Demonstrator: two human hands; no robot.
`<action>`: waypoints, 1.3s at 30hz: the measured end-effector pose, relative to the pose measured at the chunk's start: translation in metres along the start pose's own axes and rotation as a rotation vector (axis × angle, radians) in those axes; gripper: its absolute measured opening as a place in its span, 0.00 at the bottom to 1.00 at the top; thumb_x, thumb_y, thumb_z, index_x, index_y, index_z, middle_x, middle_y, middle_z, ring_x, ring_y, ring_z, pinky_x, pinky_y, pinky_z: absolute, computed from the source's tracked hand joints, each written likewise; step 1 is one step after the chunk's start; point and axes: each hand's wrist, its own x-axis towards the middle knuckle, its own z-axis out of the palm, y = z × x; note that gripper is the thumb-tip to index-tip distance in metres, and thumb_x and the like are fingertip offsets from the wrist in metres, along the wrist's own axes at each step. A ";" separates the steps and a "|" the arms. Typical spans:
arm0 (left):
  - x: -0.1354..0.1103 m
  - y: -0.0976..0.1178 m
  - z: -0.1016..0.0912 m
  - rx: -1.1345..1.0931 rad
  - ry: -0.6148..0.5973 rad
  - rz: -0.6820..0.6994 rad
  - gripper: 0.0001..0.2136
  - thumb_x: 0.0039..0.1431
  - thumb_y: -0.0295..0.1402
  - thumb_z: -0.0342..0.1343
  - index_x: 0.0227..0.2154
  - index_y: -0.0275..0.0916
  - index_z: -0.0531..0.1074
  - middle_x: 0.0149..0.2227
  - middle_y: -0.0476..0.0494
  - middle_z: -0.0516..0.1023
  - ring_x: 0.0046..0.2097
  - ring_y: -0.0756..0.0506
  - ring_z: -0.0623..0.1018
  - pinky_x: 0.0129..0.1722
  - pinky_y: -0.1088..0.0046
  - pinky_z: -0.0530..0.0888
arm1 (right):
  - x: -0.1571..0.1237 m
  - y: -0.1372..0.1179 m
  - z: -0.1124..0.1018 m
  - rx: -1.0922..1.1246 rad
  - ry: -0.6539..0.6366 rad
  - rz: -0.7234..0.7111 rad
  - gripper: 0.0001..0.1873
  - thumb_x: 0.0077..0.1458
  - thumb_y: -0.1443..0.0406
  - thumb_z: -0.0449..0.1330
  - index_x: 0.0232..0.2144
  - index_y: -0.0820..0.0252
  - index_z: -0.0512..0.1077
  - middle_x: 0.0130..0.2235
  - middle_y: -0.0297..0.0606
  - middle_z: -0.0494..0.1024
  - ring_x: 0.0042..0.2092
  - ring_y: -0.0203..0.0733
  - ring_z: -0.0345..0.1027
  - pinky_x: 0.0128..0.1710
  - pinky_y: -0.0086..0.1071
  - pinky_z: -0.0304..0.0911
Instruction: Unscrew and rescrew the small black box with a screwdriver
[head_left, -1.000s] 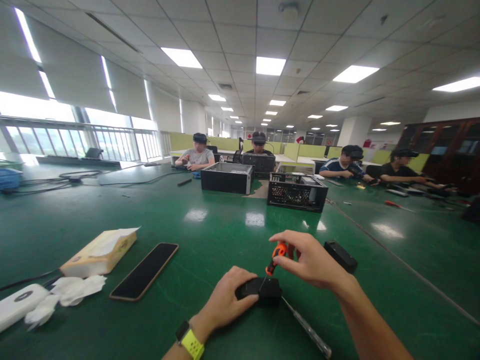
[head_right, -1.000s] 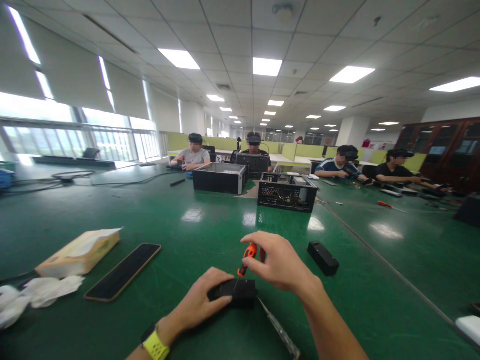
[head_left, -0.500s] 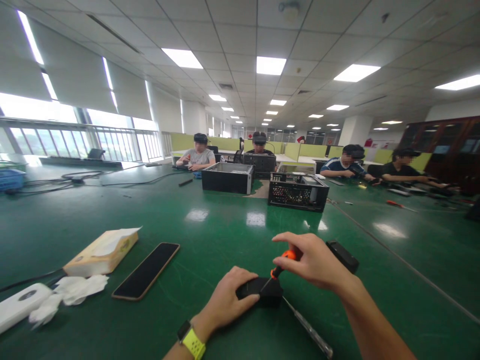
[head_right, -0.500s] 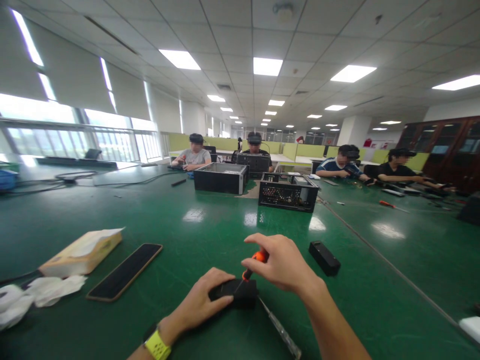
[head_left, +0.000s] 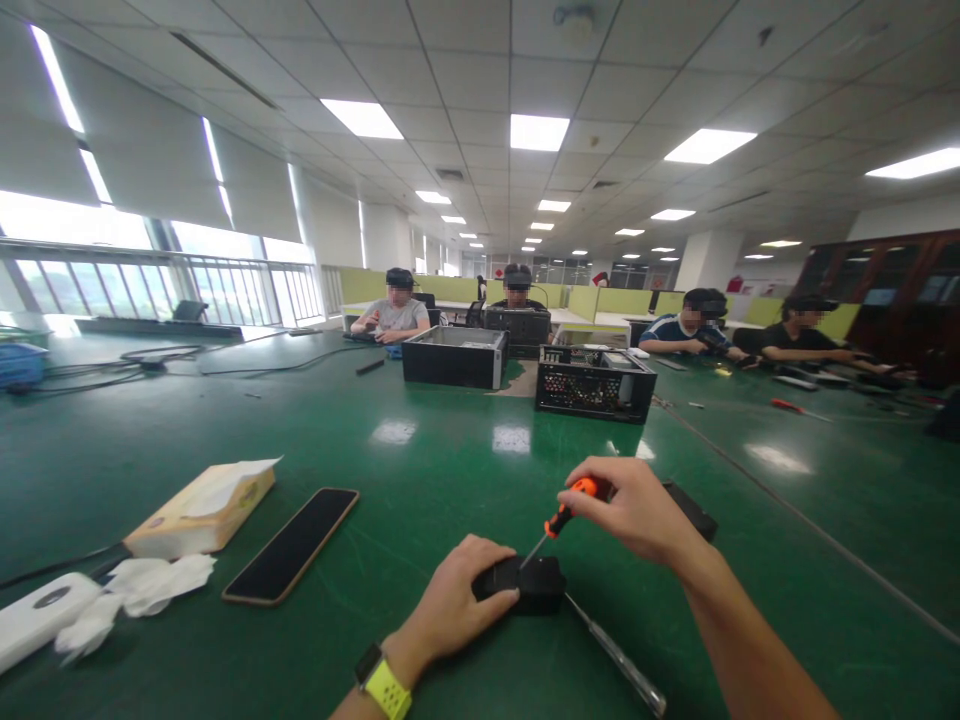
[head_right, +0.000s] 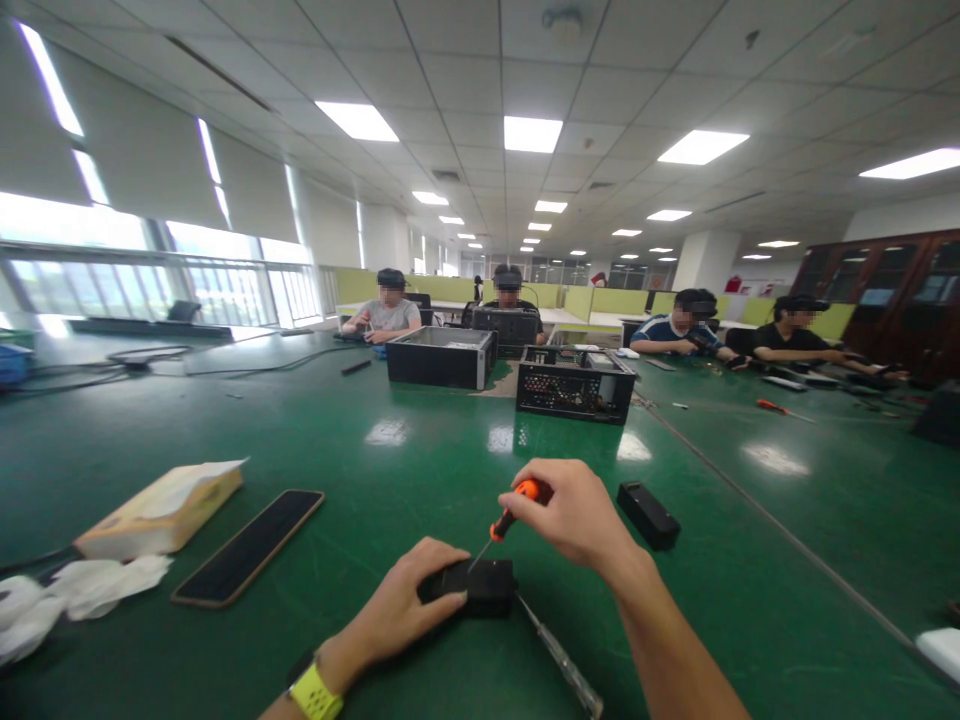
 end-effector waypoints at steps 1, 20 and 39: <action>0.000 0.000 0.000 -0.002 0.000 0.001 0.15 0.57 0.36 0.61 0.47 0.40 0.75 0.43 0.41 0.78 0.45 0.40 0.74 0.47 0.65 0.70 | 0.001 0.010 0.002 0.008 0.057 0.055 0.14 0.57 0.54 0.60 0.30 0.57 0.77 0.28 0.34 0.78 0.29 0.40 0.68 0.28 0.30 0.59; -0.001 0.003 0.004 -0.068 -0.007 -0.187 0.18 0.53 0.36 0.63 0.48 0.40 0.75 0.46 0.42 0.77 0.48 0.39 0.74 0.51 0.63 0.68 | -0.069 0.087 0.067 -0.232 -0.068 0.332 0.14 0.58 0.56 0.55 0.35 0.58 0.76 0.38 0.41 0.79 0.41 0.47 0.71 0.38 0.34 0.59; 0.004 0.002 0.004 0.036 0.041 -0.051 0.13 0.57 0.36 0.61 0.43 0.39 0.77 0.42 0.42 0.78 0.44 0.40 0.75 0.46 0.64 0.70 | -0.075 0.070 0.057 0.343 -0.510 0.246 0.08 0.56 0.62 0.57 0.28 0.60 0.69 0.25 0.28 0.68 0.27 0.33 0.60 0.28 0.25 0.54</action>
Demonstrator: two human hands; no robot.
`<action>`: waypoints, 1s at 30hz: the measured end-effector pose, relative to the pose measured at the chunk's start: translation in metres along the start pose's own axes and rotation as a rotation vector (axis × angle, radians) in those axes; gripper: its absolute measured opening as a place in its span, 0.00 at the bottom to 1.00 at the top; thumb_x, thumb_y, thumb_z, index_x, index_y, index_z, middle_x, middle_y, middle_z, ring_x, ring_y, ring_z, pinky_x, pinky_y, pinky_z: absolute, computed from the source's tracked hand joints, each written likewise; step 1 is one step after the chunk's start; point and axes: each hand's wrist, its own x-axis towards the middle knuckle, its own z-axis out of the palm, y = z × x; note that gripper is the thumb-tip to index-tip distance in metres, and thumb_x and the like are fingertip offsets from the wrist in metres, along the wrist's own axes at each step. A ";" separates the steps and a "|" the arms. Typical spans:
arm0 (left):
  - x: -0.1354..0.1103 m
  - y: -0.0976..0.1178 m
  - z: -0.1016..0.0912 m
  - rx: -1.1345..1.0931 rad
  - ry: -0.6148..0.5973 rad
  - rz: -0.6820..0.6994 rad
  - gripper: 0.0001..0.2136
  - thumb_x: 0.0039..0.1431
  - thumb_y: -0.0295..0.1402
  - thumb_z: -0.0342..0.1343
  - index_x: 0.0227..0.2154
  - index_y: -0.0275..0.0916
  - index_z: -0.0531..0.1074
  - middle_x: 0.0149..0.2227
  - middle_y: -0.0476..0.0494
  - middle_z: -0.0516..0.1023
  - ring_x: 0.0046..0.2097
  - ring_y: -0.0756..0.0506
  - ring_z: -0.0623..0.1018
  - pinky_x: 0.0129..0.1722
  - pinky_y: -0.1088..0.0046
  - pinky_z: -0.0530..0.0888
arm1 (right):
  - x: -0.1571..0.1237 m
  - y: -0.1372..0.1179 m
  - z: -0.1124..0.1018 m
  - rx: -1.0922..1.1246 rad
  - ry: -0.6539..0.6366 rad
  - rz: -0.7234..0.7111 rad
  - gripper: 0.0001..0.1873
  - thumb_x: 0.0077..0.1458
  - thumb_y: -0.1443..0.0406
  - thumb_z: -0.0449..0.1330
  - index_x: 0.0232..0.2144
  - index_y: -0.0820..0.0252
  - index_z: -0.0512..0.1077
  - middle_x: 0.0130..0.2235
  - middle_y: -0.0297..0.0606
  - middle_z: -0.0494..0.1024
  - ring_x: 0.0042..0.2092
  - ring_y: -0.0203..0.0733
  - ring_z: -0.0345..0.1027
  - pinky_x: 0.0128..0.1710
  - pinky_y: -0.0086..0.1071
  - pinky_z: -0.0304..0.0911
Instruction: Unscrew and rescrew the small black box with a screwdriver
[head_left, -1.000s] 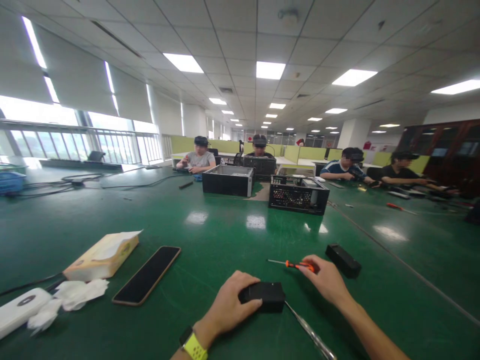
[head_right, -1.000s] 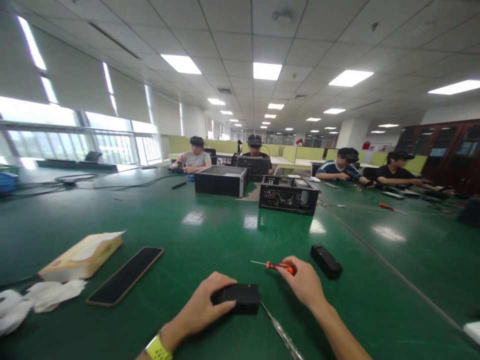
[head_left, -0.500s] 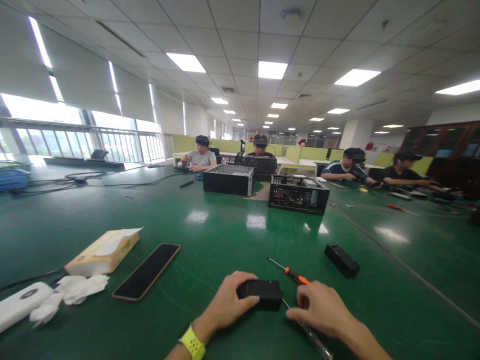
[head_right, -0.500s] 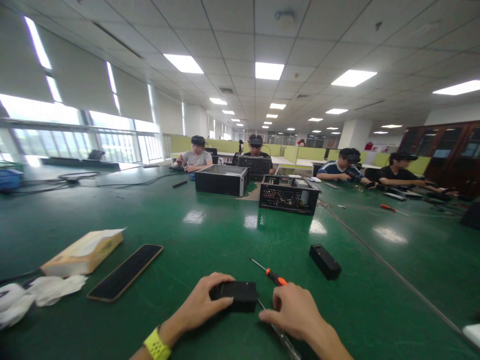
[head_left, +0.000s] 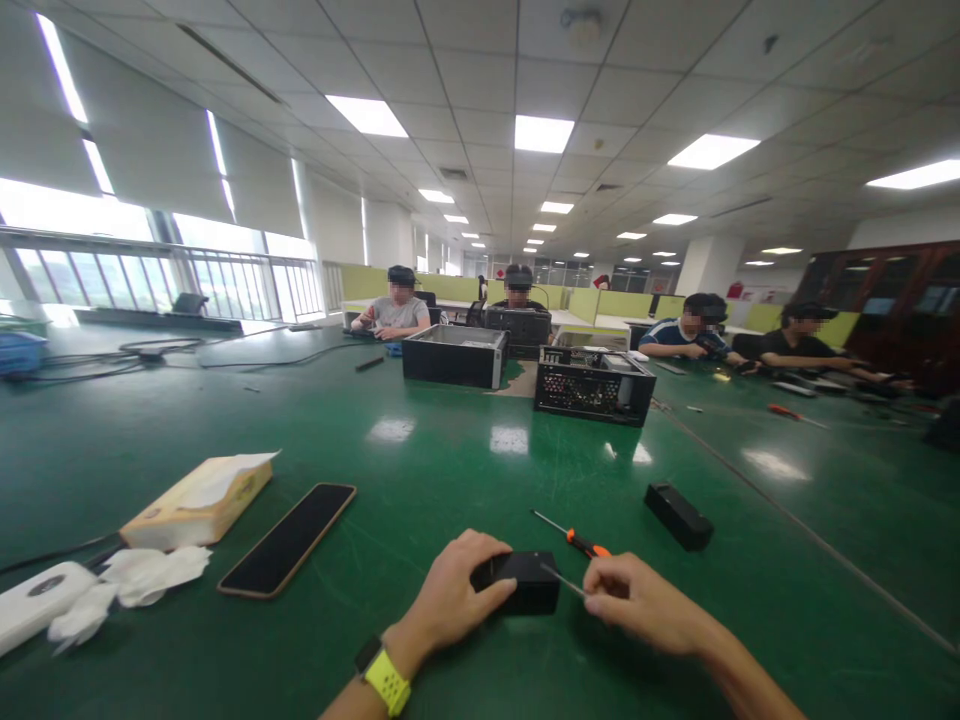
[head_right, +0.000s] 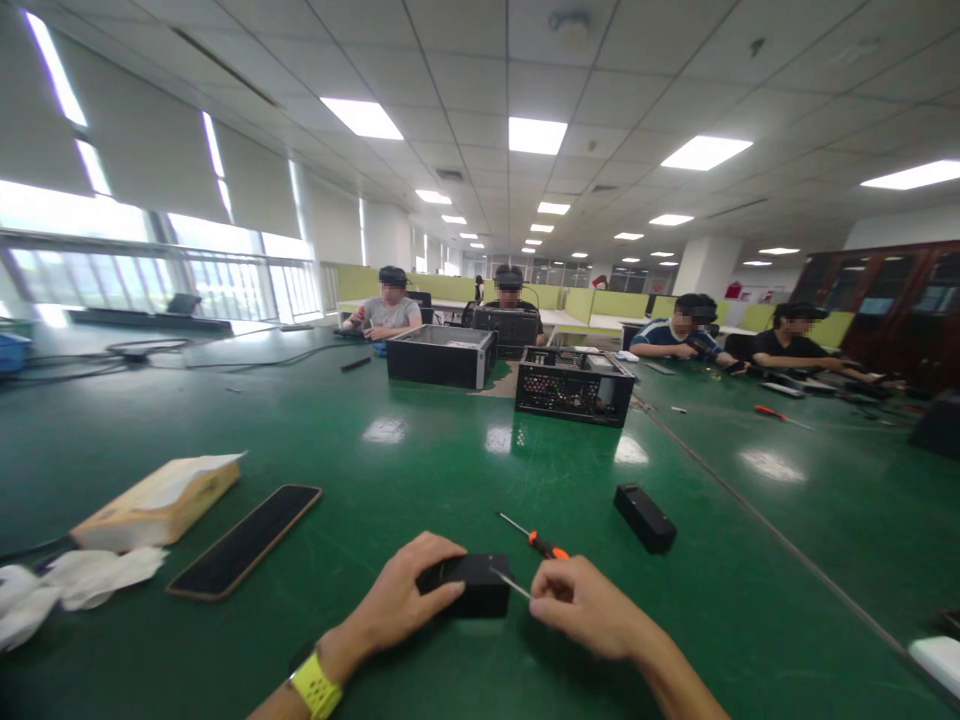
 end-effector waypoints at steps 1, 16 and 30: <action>0.000 0.000 0.000 0.003 -0.002 0.001 0.12 0.57 0.36 0.61 0.44 0.39 0.77 0.42 0.42 0.78 0.44 0.40 0.75 0.46 0.64 0.70 | 0.000 0.000 0.001 0.048 -0.024 -0.014 0.08 0.55 0.62 0.58 0.28 0.61 0.69 0.24 0.27 0.66 0.27 0.33 0.58 0.27 0.25 0.53; 0.000 0.002 0.000 0.022 -0.005 -0.008 0.12 0.57 0.36 0.61 0.44 0.41 0.76 0.42 0.43 0.79 0.44 0.41 0.74 0.45 0.66 0.70 | -0.006 -0.001 -0.012 0.054 0.041 -0.026 0.10 0.55 0.62 0.59 0.26 0.62 0.70 0.24 0.27 0.63 0.28 0.33 0.55 0.28 0.27 0.50; -0.002 0.001 0.000 0.028 -0.020 -0.011 0.13 0.57 0.36 0.60 0.44 0.40 0.76 0.42 0.42 0.78 0.43 0.41 0.75 0.46 0.66 0.70 | -0.008 -0.008 -0.013 -0.112 0.079 -0.021 0.09 0.55 0.62 0.58 0.27 0.62 0.73 0.25 0.29 0.67 0.28 0.34 0.58 0.28 0.27 0.53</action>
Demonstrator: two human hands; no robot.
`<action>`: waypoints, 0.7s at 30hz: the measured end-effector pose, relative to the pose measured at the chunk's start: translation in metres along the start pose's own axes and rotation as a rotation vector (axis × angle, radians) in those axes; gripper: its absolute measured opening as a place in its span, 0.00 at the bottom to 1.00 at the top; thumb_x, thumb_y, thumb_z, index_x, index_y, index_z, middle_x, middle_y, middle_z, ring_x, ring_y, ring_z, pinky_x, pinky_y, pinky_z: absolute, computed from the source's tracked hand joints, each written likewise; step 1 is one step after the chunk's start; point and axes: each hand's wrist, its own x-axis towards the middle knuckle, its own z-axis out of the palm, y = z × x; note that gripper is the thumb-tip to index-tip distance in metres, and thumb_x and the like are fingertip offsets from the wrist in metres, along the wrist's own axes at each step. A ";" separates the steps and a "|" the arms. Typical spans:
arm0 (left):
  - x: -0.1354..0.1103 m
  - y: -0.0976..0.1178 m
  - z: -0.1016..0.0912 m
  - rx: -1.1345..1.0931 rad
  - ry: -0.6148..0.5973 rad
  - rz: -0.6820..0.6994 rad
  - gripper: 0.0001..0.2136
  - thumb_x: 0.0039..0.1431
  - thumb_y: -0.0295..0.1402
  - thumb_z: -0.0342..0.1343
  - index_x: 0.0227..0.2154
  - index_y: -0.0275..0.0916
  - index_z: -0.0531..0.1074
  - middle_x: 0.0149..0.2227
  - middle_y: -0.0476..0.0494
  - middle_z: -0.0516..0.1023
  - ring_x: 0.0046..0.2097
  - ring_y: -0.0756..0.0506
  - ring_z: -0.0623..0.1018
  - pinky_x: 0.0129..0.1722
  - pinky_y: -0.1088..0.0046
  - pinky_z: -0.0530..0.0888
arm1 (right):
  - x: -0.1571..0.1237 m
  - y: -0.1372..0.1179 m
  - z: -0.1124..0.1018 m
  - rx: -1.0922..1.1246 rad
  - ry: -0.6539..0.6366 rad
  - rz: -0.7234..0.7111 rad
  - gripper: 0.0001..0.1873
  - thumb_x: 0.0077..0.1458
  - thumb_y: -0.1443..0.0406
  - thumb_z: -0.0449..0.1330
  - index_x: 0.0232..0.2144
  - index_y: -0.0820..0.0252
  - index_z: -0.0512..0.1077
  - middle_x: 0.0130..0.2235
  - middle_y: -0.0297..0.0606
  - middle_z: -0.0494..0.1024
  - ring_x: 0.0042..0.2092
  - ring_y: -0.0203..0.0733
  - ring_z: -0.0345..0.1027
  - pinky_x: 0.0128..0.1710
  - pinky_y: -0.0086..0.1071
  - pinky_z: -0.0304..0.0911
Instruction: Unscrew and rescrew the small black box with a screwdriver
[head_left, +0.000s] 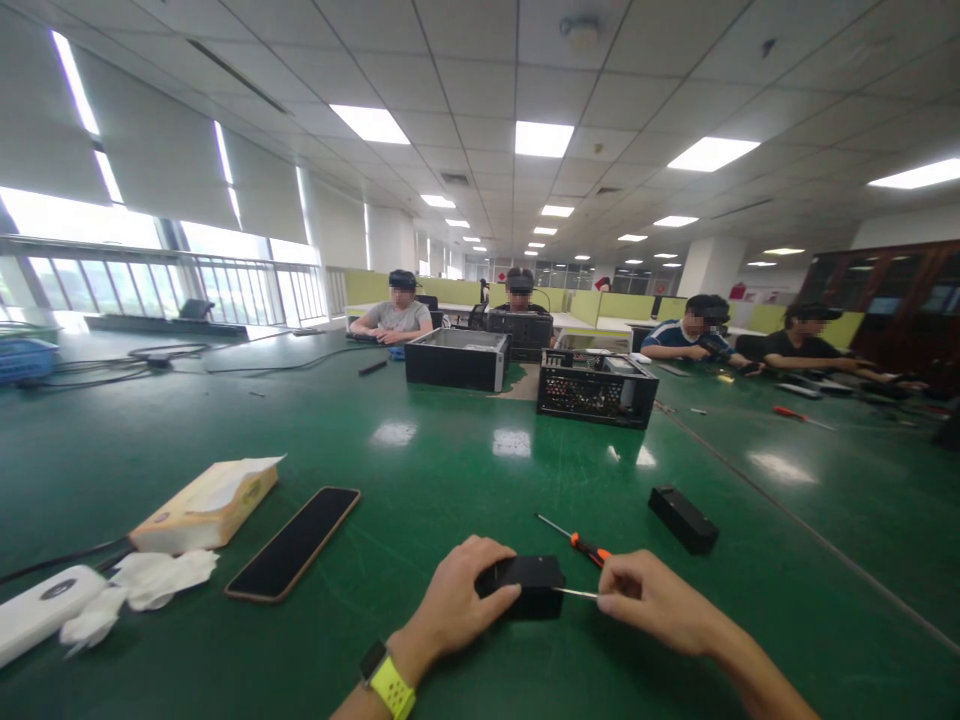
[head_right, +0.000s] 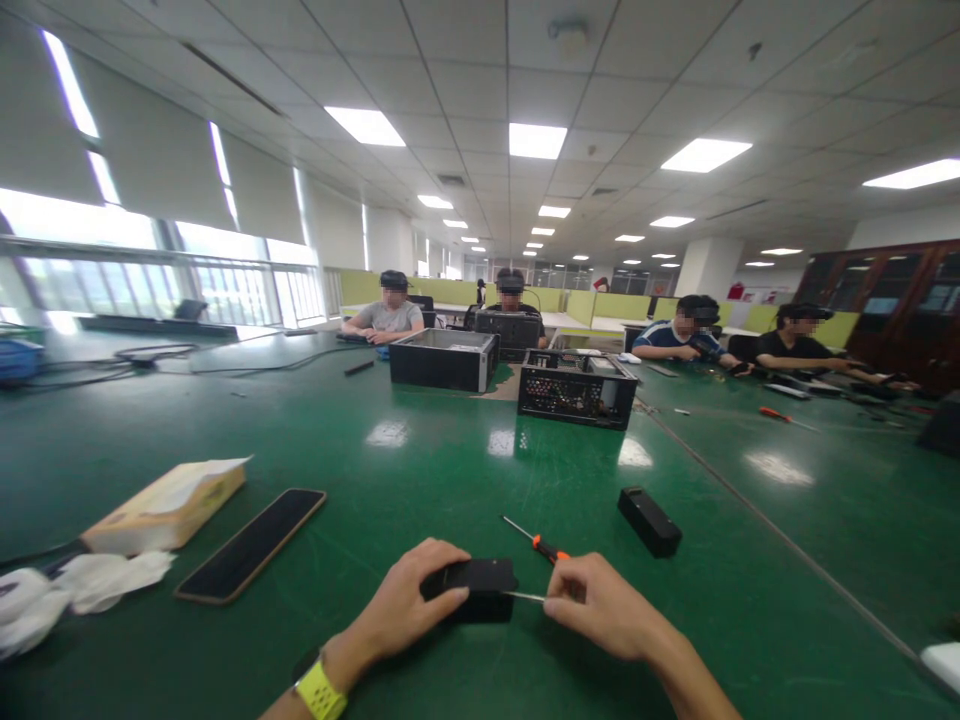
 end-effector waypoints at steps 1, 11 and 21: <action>0.000 0.000 0.000 0.003 -0.002 -0.001 0.13 0.57 0.36 0.60 0.44 0.40 0.76 0.42 0.42 0.78 0.43 0.41 0.75 0.46 0.66 0.70 | -0.001 -0.003 0.000 -0.042 0.011 0.002 0.09 0.55 0.63 0.58 0.27 0.62 0.73 0.25 0.29 0.68 0.28 0.35 0.59 0.28 0.27 0.53; -0.001 0.004 0.004 0.037 0.038 -0.031 0.12 0.57 0.37 0.61 0.43 0.40 0.76 0.41 0.42 0.78 0.42 0.40 0.75 0.44 0.66 0.71 | -0.018 -0.033 0.022 -0.502 0.221 0.127 0.11 0.59 0.61 0.54 0.28 0.55 0.74 0.32 0.38 0.79 0.35 0.47 0.72 0.34 0.34 0.55; -0.002 0.003 0.010 0.058 0.091 -0.058 0.12 0.55 0.37 0.61 0.41 0.40 0.76 0.40 0.43 0.78 0.42 0.40 0.75 0.44 0.65 0.71 | -0.012 -0.038 0.066 -0.641 0.232 0.189 0.10 0.61 0.61 0.52 0.33 0.52 0.72 0.36 0.40 0.81 0.35 0.51 0.76 0.29 0.34 0.56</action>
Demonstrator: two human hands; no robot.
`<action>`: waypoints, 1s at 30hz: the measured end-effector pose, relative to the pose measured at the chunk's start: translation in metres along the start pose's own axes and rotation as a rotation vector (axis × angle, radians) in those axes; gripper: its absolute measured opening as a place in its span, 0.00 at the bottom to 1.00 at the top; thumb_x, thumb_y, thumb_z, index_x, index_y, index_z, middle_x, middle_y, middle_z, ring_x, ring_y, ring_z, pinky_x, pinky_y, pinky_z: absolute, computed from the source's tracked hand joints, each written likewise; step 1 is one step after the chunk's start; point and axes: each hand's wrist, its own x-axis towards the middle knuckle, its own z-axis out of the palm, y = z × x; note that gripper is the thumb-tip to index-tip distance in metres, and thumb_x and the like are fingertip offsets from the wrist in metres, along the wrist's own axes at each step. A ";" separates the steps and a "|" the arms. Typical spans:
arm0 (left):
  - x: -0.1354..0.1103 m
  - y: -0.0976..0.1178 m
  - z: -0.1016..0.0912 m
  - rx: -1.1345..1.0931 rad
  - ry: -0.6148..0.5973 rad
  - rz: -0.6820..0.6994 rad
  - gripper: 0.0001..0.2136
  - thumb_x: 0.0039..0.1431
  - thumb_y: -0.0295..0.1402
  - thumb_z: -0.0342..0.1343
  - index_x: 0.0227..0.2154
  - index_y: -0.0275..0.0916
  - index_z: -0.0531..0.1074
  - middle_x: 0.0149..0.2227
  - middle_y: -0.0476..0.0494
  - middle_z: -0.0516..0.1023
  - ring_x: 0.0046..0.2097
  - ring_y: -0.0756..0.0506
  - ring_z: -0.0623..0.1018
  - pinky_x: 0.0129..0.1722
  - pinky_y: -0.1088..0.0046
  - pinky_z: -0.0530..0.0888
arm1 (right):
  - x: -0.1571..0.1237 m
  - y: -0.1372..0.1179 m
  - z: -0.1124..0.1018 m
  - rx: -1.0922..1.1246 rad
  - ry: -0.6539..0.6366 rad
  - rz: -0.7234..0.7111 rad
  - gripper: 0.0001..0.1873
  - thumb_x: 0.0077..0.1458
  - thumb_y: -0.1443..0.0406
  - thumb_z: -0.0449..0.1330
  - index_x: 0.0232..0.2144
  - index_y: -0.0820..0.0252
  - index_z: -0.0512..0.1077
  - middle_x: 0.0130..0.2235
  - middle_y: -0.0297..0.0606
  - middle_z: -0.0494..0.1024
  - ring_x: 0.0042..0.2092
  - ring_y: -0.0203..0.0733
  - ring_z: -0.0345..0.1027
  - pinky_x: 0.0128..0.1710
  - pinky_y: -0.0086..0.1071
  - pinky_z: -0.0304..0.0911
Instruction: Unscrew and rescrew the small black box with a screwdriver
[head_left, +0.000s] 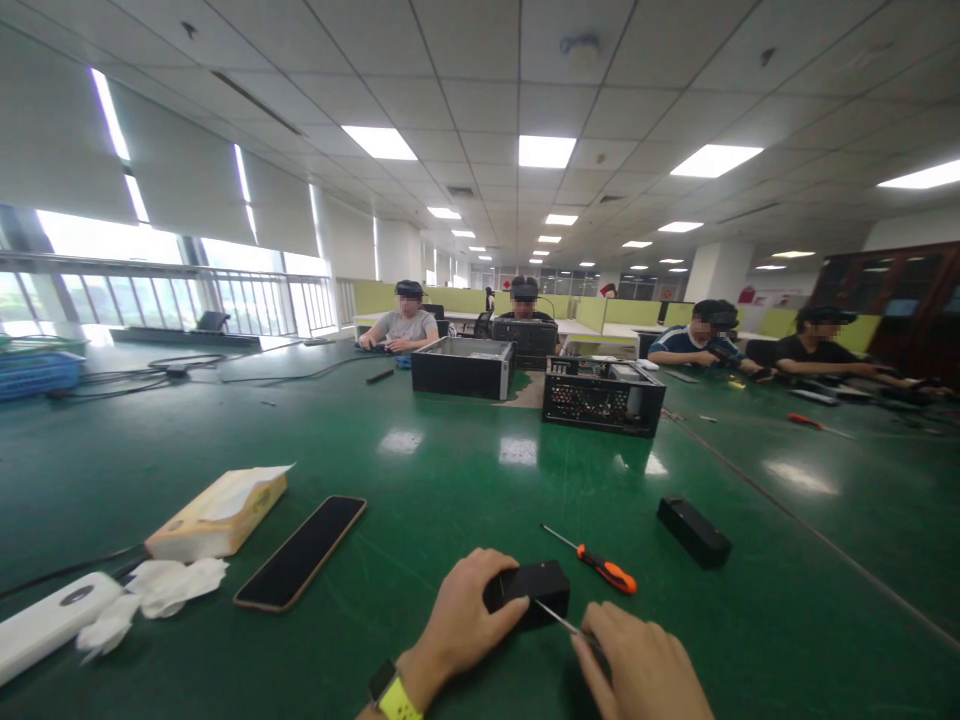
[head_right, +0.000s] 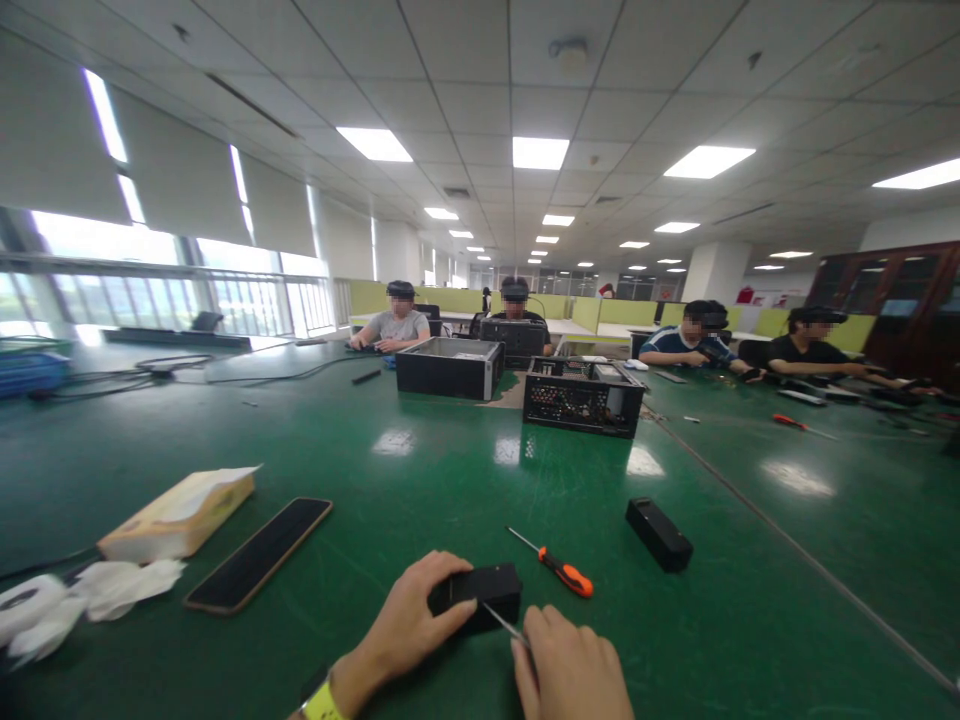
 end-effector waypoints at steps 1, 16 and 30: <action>0.000 0.000 0.000 0.006 0.004 -0.006 0.12 0.55 0.37 0.61 0.41 0.40 0.76 0.39 0.43 0.78 0.42 0.40 0.75 0.44 0.65 0.71 | 0.000 0.003 -0.002 0.015 0.000 0.008 0.10 0.61 0.60 0.51 0.33 0.52 0.72 0.36 0.40 0.81 0.35 0.52 0.76 0.30 0.34 0.57; 0.001 0.004 -0.001 0.020 -0.002 -0.031 0.11 0.54 0.37 0.61 0.39 0.40 0.76 0.39 0.42 0.78 0.41 0.39 0.75 0.43 0.65 0.71 | 0.006 0.025 -0.025 0.150 0.017 0.055 0.10 0.58 0.60 0.55 0.28 0.52 0.75 0.33 0.36 0.80 0.36 0.47 0.74 0.34 0.33 0.57; 0.003 0.006 -0.003 0.037 0.001 -0.026 0.12 0.53 0.37 0.62 0.39 0.39 0.76 0.38 0.42 0.78 0.40 0.39 0.75 0.42 0.64 0.70 | 0.007 0.032 -0.036 0.138 0.062 0.031 0.14 0.60 0.58 0.54 0.33 0.47 0.80 0.38 0.36 0.81 0.38 0.46 0.74 0.38 0.34 0.61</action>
